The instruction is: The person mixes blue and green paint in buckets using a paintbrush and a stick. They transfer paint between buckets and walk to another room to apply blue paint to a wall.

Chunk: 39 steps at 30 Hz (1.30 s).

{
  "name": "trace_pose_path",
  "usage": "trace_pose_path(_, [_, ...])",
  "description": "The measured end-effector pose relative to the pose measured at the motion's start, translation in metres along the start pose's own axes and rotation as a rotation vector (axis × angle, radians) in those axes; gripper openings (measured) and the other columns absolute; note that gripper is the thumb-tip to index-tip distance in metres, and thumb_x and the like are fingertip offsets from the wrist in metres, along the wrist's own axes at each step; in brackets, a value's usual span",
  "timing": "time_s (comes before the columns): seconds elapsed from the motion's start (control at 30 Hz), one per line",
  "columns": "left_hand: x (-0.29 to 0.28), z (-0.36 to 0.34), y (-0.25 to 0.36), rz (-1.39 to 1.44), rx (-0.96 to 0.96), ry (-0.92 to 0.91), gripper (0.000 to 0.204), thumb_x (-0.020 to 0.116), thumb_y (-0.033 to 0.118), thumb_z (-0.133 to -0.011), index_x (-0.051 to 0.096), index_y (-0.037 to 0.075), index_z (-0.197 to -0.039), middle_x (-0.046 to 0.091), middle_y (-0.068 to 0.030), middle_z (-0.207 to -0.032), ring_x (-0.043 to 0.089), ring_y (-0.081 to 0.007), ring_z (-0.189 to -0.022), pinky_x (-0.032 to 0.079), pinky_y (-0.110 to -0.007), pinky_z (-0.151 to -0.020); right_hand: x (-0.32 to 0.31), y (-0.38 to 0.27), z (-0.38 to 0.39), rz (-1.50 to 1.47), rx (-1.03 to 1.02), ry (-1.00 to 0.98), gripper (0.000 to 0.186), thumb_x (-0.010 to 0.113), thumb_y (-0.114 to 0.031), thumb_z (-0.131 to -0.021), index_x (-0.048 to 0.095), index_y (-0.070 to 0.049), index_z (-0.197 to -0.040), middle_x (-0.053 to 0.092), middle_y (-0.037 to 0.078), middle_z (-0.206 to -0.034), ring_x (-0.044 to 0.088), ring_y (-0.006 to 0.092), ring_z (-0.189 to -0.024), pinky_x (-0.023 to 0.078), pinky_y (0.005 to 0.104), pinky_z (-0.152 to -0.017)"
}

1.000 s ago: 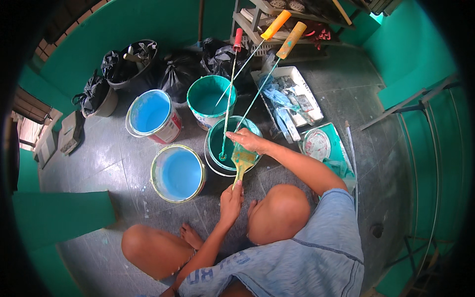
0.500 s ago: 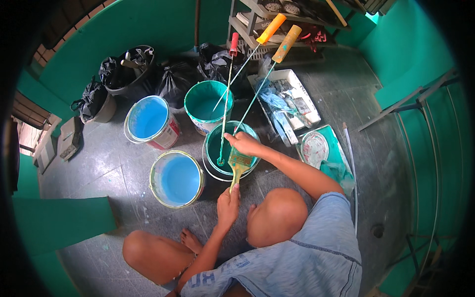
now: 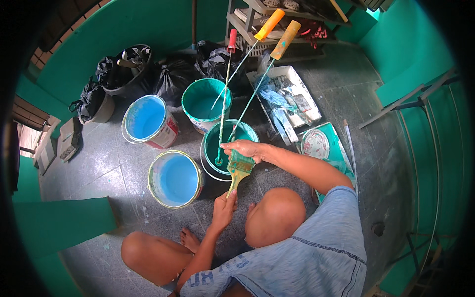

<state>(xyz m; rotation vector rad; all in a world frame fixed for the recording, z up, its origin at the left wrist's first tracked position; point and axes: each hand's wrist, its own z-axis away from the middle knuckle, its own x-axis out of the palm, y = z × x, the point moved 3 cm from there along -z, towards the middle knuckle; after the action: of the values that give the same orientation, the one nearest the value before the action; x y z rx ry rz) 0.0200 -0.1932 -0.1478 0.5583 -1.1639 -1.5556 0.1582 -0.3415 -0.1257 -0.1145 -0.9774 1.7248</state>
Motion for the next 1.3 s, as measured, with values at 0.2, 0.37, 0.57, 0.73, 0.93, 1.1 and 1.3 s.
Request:
trace_pose_path(0.2, [-0.001,-0.002,0.000,-0.048,-0.003,-0.025,0.035,0.046,0.032,-0.096,0.049,0.006,-0.074,0.042,0.0030,-0.064,0.036,-0.0040,-0.053,0.030,-0.021,-0.046,-0.008,0.003,-0.006,-0.043,0.002,-0.171,0.042,0.043,-0.039,-0.095,0.036,-0.015,-0.062,0.026,-0.005,-0.056,0.032,0.0073,-0.049,0.034,0.0250,-0.049])
trace_pose_path(0.37, [0.002,-0.004,0.005,-0.054,0.024,-0.010,0.036,0.044,0.034,-0.097,0.048,0.007,-0.073,0.040,0.0039,-0.059,0.034,-0.0036,-0.049,0.028,-0.021,-0.044,-0.007,0.000,-0.003,-0.288,0.051,-0.220,0.040,0.039,-0.033,-0.097,0.037,-0.014,-0.062,0.029,-0.004,-0.057,0.038,0.0083,-0.055,0.039,0.0242,-0.055])
trace_pose_path(0.57, [0.006,-0.001,0.026,0.083,-0.017,0.050,0.041,0.042,0.039,-0.096,0.047,0.007,-0.071,0.037,0.0045,-0.054,0.032,-0.0036,-0.044,0.026,-0.021,-0.041,-0.052,-0.047,0.004,0.634,-0.476,0.439,0.043,0.040,-0.036,-0.095,0.061,-0.003,-0.079,0.061,0.003,-0.073,0.054,0.0112,-0.062,0.045,0.0276,-0.063])
trace_pose_path(0.73, [-0.001,-0.003,0.020,0.139,-0.047,0.142,0.043,0.039,0.038,-0.097,0.050,0.004,-0.073,0.040,0.0031,-0.055,0.033,-0.0045,-0.046,0.028,-0.023,-0.042,-0.016,-0.064,0.064,0.805,-1.059,1.014,0.011,0.048,-0.009,-0.092,0.054,-0.001,-0.096,0.054,0.008,-0.068,0.047,0.0125,-0.054,0.041,0.0289,-0.053])
trace_pose_path(0.93, [-0.006,-0.007,0.023,0.164,-0.072,0.159,0.035,0.041,0.033,-0.091,0.052,0.002,-0.080,0.049,-0.0038,-0.057,0.046,-0.0115,-0.049,0.037,-0.029,-0.047,0.035,-0.031,0.083,1.474,-0.822,0.733,0.055,0.069,-0.005,-0.070,0.048,-0.010,-0.121,0.053,0.009,-0.100,0.057,0.0285,-0.079,0.048,0.0377,-0.069])
trace_pose_path(1.1, [0.009,-0.006,0.042,-0.166,0.026,0.006,0.036,0.045,0.032,-0.087,0.052,-0.003,-0.083,0.056,-0.0184,-0.065,0.057,-0.0319,-0.062,0.043,-0.042,-0.061,0.069,-0.020,0.081,1.781,-0.797,0.402,0.054,0.073,-0.012,-0.065,0.056,-0.014,-0.116,0.053,0.006,-0.088,0.056,0.0253,-0.078,0.048,0.0367,-0.064])
trace_pose_path(1.3, [-0.013,0.032,0.114,-0.344,0.159,0.045,0.037,0.050,0.037,-0.090,0.050,0.000,-0.087,0.055,-0.0168,-0.064,0.056,-0.0307,-0.058,0.042,-0.041,-0.058,0.054,-0.033,0.098,1.646,-1.115,0.682,0.026,0.068,-0.007,-0.070,0.062,-0.005,-0.095,0.059,0.007,-0.076,0.058,0.0223,-0.066,0.046,0.0330,-0.060])
